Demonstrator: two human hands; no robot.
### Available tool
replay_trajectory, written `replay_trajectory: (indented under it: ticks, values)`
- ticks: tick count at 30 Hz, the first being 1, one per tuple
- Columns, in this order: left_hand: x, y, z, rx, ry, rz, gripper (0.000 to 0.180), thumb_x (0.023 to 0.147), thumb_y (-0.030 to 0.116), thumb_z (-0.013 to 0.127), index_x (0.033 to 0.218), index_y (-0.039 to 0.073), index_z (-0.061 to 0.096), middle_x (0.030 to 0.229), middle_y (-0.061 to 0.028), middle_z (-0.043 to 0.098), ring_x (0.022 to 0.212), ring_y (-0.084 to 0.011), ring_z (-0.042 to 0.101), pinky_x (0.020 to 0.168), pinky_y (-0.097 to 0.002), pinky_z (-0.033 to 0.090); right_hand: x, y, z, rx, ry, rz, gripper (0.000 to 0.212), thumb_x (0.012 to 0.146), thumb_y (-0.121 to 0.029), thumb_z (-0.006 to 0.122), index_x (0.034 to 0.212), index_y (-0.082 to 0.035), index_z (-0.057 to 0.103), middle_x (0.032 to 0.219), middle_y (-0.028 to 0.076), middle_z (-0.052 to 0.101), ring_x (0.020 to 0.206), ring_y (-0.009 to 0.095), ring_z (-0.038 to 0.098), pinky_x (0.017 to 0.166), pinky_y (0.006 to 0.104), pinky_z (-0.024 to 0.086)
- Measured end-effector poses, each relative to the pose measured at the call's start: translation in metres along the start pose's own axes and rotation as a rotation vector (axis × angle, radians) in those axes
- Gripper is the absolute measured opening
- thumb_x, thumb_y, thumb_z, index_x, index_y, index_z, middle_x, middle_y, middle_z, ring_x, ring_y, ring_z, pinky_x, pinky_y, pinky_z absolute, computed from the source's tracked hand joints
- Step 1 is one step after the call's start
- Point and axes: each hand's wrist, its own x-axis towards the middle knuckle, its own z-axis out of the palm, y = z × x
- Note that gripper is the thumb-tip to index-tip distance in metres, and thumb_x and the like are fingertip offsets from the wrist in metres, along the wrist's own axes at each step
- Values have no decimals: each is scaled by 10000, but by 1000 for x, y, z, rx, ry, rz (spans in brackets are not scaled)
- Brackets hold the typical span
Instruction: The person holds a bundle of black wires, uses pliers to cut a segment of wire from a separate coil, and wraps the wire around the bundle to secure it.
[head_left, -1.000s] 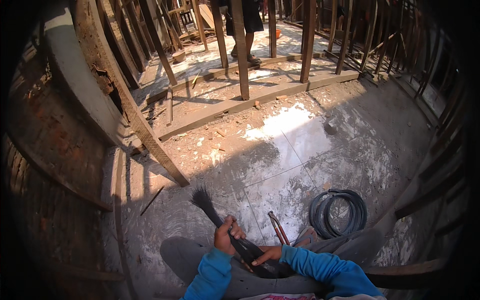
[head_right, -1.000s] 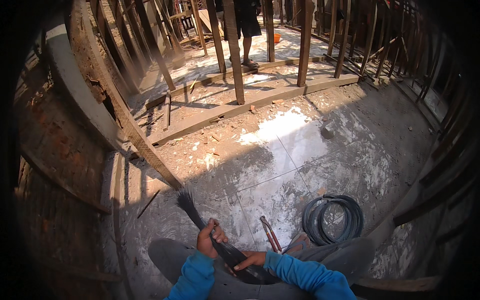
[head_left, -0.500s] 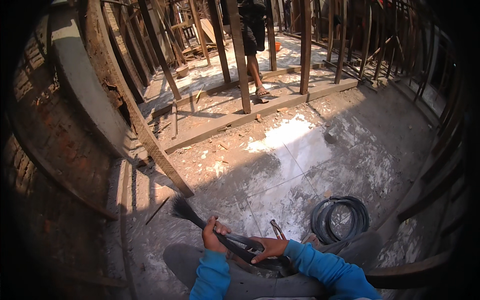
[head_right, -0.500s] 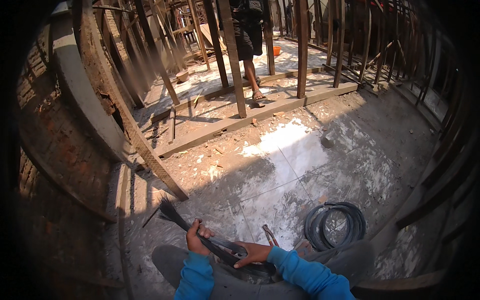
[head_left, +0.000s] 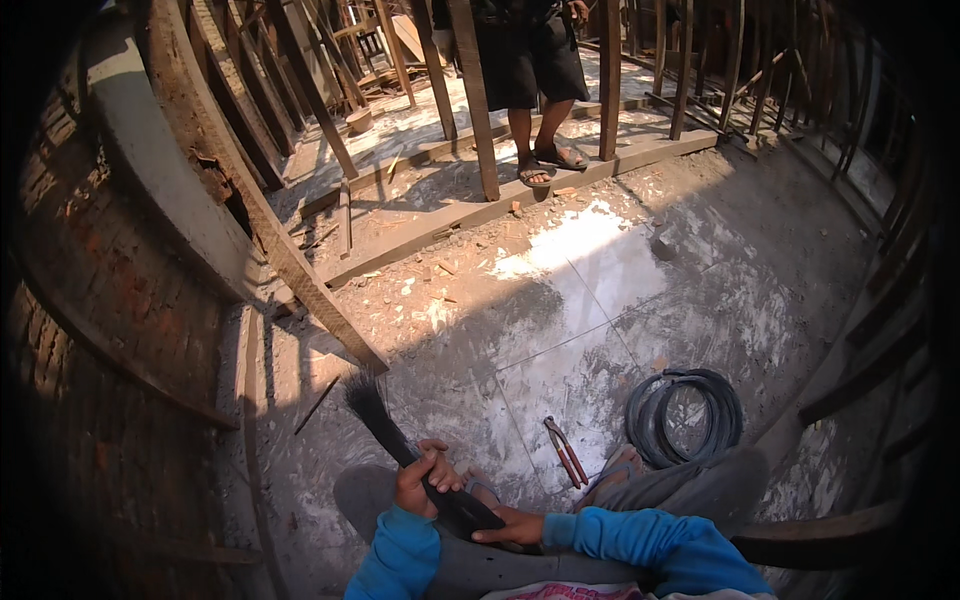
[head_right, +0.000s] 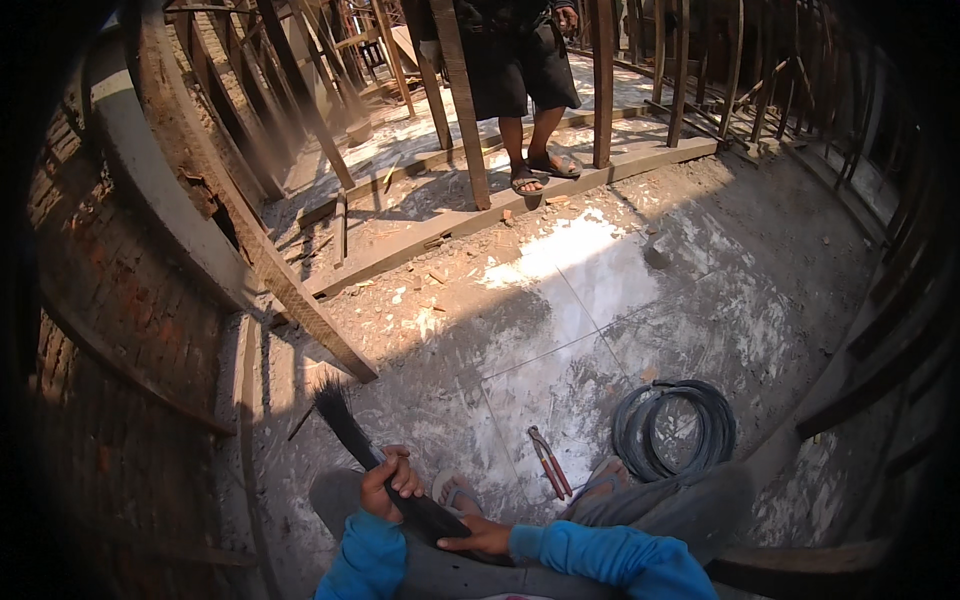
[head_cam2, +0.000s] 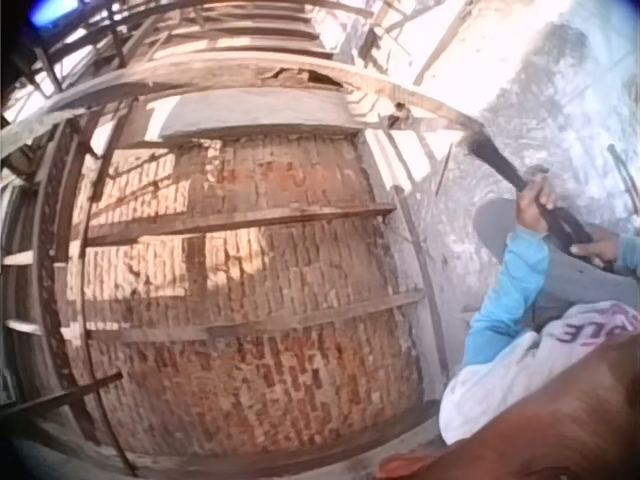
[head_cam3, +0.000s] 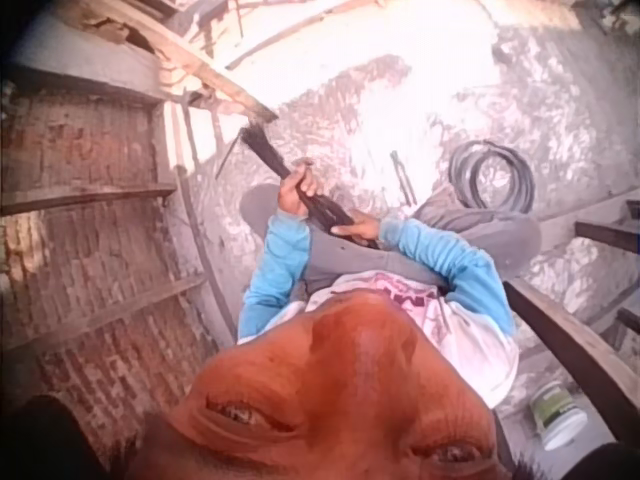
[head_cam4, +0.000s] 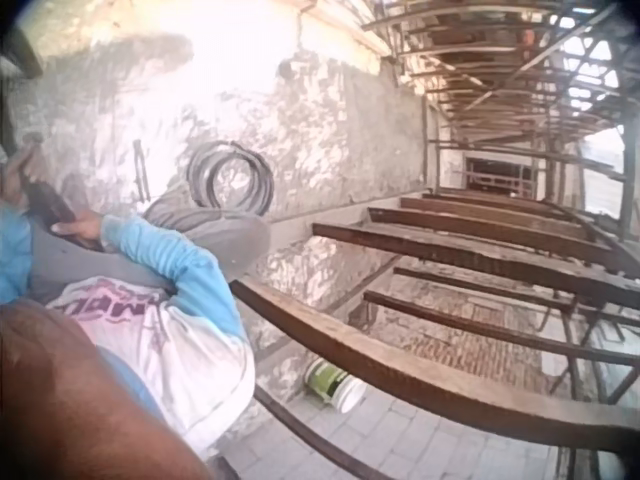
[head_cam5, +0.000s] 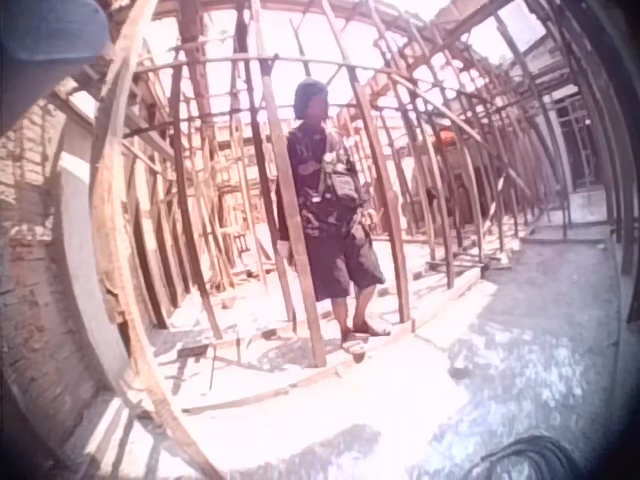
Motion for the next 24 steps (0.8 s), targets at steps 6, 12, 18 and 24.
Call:
replay_trajectory:
  ticks: [6,12,18,24]
  values:
    - [8,2,-10,-87,-300,-20,265,944,212,501,1086,-11,516,558,2,373,492,-123,426,554,-330,429,15,19,11,-62,25,-15,704,783,-572,668,1158,11,548,1091,144,588,1030,245,542,886,339,425]
    - [9,6,-11,-106,-544,-52,258,951,221,497,1113,20,517,527,26,359,457,-99,405,486,-303,407,9,-14,22,-134,33,16,560,785,-526,689,927,5,580,808,91,589,777,185,553,694,341,427]
    - [24,0,-4,-90,-479,-80,293,948,186,484,1158,-19,487,546,19,375,462,-101,416,479,-303,409,9,-5,22,-38,164,-115,423,835,-417,674,720,-42,515,650,18,473,633,120,460,586,323,369]
    - [38,-6,1,-21,-372,-123,312,939,178,494,1166,-35,476,545,21,372,461,-96,416,477,-303,411,6,-7,20,5,252,-128,374,840,-379,685,713,-68,521,615,-19,414,596,96,407,556,301,331]
